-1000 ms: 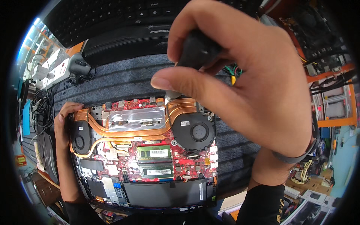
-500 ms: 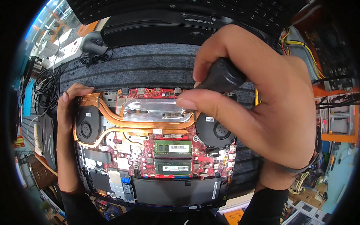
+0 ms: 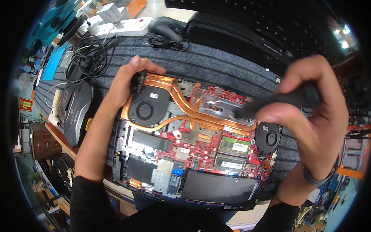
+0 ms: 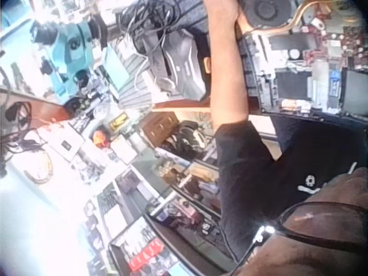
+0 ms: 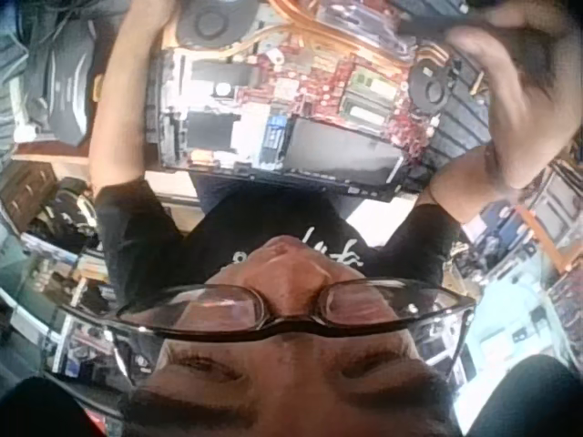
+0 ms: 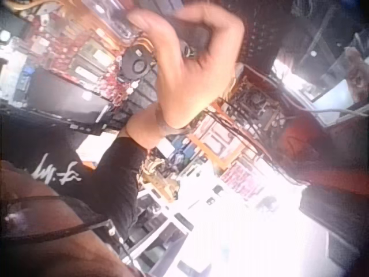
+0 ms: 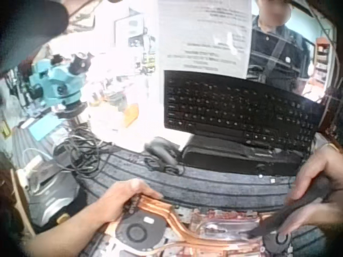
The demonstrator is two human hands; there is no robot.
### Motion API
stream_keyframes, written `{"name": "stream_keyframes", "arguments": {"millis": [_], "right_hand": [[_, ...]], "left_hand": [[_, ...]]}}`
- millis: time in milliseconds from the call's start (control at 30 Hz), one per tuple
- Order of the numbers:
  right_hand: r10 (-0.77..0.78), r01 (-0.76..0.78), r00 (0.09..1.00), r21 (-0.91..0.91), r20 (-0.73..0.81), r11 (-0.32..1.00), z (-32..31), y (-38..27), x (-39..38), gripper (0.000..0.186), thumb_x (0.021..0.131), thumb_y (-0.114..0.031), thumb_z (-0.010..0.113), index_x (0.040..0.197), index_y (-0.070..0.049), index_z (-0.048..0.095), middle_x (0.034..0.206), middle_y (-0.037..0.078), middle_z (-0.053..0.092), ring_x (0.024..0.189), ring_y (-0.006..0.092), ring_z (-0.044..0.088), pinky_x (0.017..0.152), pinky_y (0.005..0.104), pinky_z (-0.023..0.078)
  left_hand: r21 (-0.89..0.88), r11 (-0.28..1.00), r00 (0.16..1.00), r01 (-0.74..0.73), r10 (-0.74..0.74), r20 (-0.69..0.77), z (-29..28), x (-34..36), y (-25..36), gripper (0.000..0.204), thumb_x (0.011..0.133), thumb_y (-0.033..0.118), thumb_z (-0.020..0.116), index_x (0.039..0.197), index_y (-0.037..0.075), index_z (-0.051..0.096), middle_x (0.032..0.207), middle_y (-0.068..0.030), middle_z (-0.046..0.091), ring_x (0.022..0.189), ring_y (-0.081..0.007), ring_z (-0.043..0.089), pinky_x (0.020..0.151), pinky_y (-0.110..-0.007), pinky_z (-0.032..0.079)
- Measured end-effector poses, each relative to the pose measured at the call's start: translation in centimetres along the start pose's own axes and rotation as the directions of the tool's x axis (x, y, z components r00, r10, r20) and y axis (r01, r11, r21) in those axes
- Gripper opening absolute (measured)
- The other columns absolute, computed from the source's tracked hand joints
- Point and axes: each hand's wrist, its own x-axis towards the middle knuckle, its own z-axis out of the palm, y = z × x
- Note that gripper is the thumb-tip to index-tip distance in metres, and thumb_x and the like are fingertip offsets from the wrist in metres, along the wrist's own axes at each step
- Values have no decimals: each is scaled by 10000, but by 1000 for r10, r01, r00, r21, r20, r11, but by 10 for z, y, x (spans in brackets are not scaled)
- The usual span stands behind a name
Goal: The person uses a screwdriver to loosen and tighten screws on a laptop's internal cooling fan, removes the fan, and manipulates its electrical connector on the motherboard.
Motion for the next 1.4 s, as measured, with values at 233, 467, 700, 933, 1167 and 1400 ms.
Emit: {"name": "stream_keyframes", "arguments": {"millis": [233,467,700,933,1167,1400], "right_hand": [[-270,271,934,30,235,962,65,-56,78,212,885,-146,853,961,-12,708,866,76,747,774,121,710,693,255,511],[-379,424,896,-193,230,885,125,-68,131,346,939,-340,814,861,-16,721,662,104,665,536,149,592,514,286,424],[-398,451,879,-184,262,873,131,-74,139,354,936,-349,808,842,-20,719,630,129,654,552,229,641,540,334,468],[-373,431,885,-185,280,883,130,-83,140,347,957,-334,798,850,-13,718,625,101,659,544,156,640,518,275,450],[-352,423,889,-229,293,877,131,-88,138,350,951,-331,797,846,-9,712,629,120,639,531,175,596,515,310,437],[-428,500,850,-216,307,839,131,-89,139,351,948,-323,802,855,-1,695,644,114,633,515,171,544,509,316,407]], "left_hand": [[-190,982,1000,-11,8,-21,-13,7,-4,923,1091,678,203,1163,-46,770,1087,-159,775,1028,-216,687,990,-347,494],[-358,931,997,-72,59,-48,-19,16,-8,927,1088,697,170,1125,-7,772,1053,-103,751,1008,-182,641,974,-331,462],[-354,930,994,-103,87,-59,-19,17,-11,930,1085,717,189,1130,-2,776,1028,-83,734,965,-165,613,937,-319,463],[-328,938,994,-113,103,-48,-20,18,-11,935,1086,714,156,1129,15,776,1022,-63,722,965,-153,608,935,-328,450],[-308,945,993,-113,98,-64,-19,17,-10,936,1078,728,161,1133,21,772,1024,-62,724,966,-152,622,953,-340,445],[-333,938,994,-97,77,-74,-19,14,-9,906,1089,693,214,1226,-25,749,1065,-85,761,984,-144,621,945,-320,450]]}}
